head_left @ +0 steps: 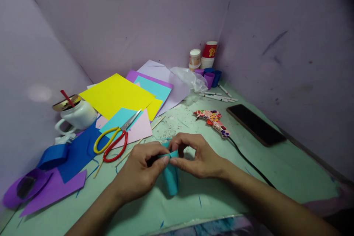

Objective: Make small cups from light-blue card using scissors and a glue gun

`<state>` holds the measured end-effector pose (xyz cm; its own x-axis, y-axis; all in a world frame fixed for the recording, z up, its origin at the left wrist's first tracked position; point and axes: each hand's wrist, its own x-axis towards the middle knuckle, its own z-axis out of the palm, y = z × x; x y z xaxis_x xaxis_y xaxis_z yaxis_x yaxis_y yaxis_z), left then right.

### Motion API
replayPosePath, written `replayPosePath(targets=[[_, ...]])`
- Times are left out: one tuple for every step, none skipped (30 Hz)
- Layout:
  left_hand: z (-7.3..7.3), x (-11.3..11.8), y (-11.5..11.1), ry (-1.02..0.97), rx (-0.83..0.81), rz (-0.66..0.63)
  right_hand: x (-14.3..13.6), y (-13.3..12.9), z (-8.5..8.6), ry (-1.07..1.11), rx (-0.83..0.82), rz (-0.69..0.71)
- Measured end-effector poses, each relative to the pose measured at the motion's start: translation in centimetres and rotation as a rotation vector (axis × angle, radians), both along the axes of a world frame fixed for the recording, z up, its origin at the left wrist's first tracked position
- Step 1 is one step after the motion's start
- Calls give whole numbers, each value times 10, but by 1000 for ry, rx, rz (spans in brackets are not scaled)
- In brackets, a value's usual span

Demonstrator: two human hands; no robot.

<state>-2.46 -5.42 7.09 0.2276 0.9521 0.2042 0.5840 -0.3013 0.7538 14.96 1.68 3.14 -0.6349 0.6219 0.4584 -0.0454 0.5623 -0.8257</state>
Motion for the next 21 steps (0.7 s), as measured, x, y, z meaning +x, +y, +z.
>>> replayPosePath(targets=[[0,1,0,9,24,-4,0,-1,1,10,12,0],[0,2,-1,14,52,-10,1,-1,2,23,28,-2],[0,3,-1,14,83,-19,1,-2,3,40,43,-3],[0,4,-2,11,115,-33,1,-3,4,55,56,-2],[0,5,-3,7,145,-47,1,-4,4,68,67,0],[0,6,-3,3,172,-60,1,-5,5,79,76,2],[0,7,-4,1,194,-72,1,-6,5,88,85,3],[0,7,-4,-2,212,-80,1,-6,5,97,92,2],[0,8,-5,-5,223,-87,1,-7,5,103,99,0],[-1,8,-5,-7,227,-89,1,-8,5,108,106,-3],[-1,8,-5,-8,230,-91,1,-8,5,112,113,-8],[-2,9,-5,-7,230,-92,0,-9,5,115,119,-15],[-2,9,-5,-3,230,-91,0,-10,5,117,124,-21],[-3,10,-4,-1,229,-89,0,-10,5,117,126,-26],[-3,10,-5,1,228,-88,0,-11,4,117,126,-29],[-3,10,-5,-1,227,-86,0,-11,4,116,122,-27],[-2,10,-5,-7,223,-82,0,-11,4,119,114,-17],[-2,9,-5,-16,216,-70,0,-11,4,126,100,-4],[-1,8,-5,-30,203,-47,0,-11,3,132,75,5],[-1,6,-4,-56,180,-8,0,-10,3,135,35,0],[-2,3,-3,-104,137,54,1,-8,3,132,-28,-27]])
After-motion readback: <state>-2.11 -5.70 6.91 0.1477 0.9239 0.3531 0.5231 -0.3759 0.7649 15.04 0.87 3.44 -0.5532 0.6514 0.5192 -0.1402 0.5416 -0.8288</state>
